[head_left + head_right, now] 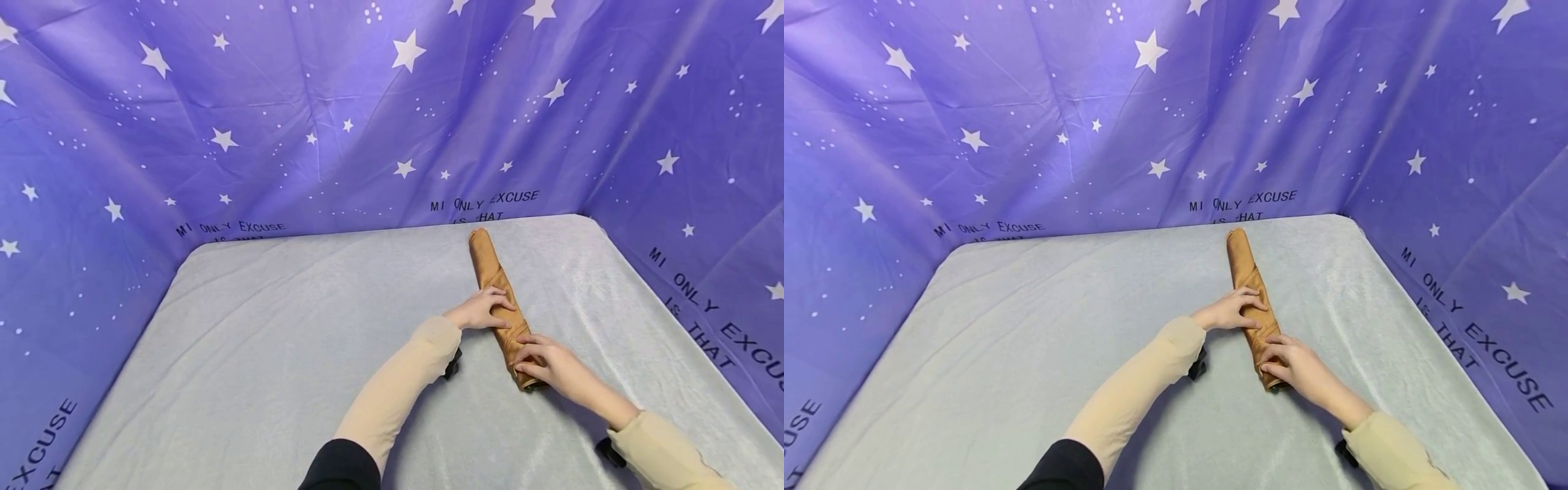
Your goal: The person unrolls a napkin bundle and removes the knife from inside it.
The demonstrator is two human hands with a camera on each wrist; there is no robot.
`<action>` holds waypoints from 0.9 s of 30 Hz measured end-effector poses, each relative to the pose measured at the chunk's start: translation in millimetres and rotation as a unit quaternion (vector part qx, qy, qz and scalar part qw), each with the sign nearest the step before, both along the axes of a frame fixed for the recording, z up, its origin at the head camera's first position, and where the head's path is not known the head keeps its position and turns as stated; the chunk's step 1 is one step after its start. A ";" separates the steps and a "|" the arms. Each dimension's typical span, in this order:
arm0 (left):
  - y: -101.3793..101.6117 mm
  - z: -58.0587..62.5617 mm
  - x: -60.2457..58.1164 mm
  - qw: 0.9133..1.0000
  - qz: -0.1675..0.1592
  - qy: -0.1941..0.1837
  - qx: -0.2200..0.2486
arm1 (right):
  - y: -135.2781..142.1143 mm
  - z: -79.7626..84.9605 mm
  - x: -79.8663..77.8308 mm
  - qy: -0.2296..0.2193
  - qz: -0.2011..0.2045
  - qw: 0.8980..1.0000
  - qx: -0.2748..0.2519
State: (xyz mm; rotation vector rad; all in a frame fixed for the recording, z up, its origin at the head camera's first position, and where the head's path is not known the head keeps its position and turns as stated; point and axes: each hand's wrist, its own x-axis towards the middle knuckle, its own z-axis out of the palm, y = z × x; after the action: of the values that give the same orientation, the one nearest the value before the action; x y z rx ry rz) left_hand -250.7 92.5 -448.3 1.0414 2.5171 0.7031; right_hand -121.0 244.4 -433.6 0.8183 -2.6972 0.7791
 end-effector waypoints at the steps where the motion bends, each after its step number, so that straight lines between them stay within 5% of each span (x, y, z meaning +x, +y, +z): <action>1: 0.0 0.0 0.0 1.000 0.000 0.000 -0.001 | 0.3 0.6 0.1 -0.004 -0.001 1.000 -0.006; 8: -0.3 0.1 0.3 1.000 0.002 -0.002 0.000 | 2.5 5.1 0.3 -0.036 -0.021 0.997 -0.062; 27: -1.2 -1.6 0.0 1.000 0.001 0.003 0.007 | 15.5 8.3 6.2 0.008 -0.117 0.983 -0.143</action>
State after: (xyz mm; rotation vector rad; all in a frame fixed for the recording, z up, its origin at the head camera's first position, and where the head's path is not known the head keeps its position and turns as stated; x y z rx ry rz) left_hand -250.8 91.4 -449.9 1.0469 2.5228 0.7208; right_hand -114.8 259.9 -425.3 0.4300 -2.5224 1.0619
